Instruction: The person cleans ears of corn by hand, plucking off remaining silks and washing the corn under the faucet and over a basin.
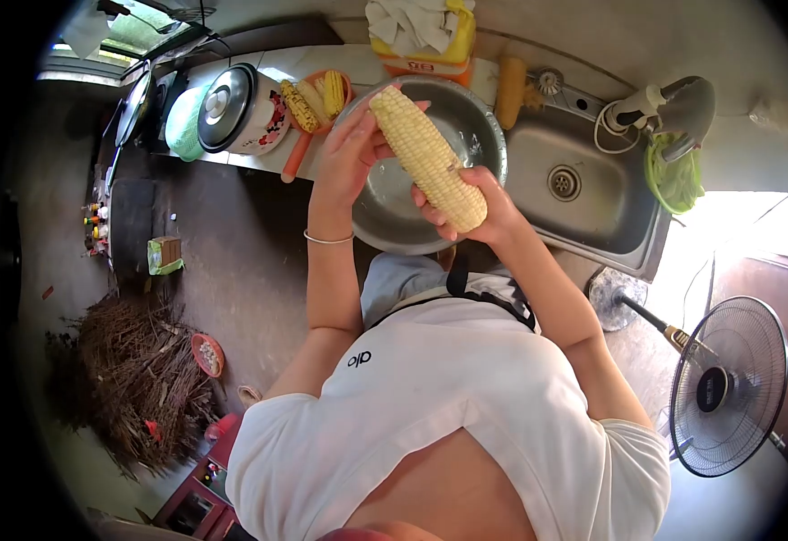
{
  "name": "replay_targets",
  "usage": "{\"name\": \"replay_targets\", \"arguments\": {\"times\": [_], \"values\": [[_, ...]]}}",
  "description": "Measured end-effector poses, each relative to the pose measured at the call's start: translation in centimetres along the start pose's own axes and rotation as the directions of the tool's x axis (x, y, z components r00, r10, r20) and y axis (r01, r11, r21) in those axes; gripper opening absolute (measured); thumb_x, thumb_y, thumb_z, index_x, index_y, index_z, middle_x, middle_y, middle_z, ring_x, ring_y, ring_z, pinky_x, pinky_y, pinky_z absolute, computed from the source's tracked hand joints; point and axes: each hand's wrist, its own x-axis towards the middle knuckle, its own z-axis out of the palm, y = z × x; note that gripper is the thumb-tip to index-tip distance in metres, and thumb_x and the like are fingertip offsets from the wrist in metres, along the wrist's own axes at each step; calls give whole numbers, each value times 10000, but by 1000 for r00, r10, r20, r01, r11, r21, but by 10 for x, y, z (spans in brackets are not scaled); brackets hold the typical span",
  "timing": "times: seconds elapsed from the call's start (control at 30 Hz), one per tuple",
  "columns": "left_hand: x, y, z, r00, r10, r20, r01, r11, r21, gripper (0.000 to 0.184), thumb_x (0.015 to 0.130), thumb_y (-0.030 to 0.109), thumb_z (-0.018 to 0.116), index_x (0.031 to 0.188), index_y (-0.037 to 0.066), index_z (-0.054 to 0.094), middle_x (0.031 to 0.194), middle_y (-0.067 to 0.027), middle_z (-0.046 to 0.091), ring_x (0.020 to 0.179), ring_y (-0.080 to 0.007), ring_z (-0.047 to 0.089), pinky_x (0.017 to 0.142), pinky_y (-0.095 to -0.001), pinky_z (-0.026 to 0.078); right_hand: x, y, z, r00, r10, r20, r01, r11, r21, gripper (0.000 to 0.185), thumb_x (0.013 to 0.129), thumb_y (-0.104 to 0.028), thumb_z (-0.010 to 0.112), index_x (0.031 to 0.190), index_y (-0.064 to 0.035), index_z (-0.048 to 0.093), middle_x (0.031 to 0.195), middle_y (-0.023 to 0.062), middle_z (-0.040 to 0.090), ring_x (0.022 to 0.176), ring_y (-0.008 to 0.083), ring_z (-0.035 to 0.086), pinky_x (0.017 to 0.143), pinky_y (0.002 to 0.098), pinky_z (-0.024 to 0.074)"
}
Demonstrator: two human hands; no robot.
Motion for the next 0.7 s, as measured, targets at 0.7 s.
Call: {"name": "replay_targets", "arguments": {"times": [0.7], "values": [[5,-16,-33,982,8,-188,58,937,345,330,948,309,556,1079,6,573,879,-77,641,762,-117,622,622,-228,520,10,9,3,972,-83,-221,30,972,-231,546,863,-366,526,1241,11,418,984,182,562,721,209,568,424,284,474]]}}
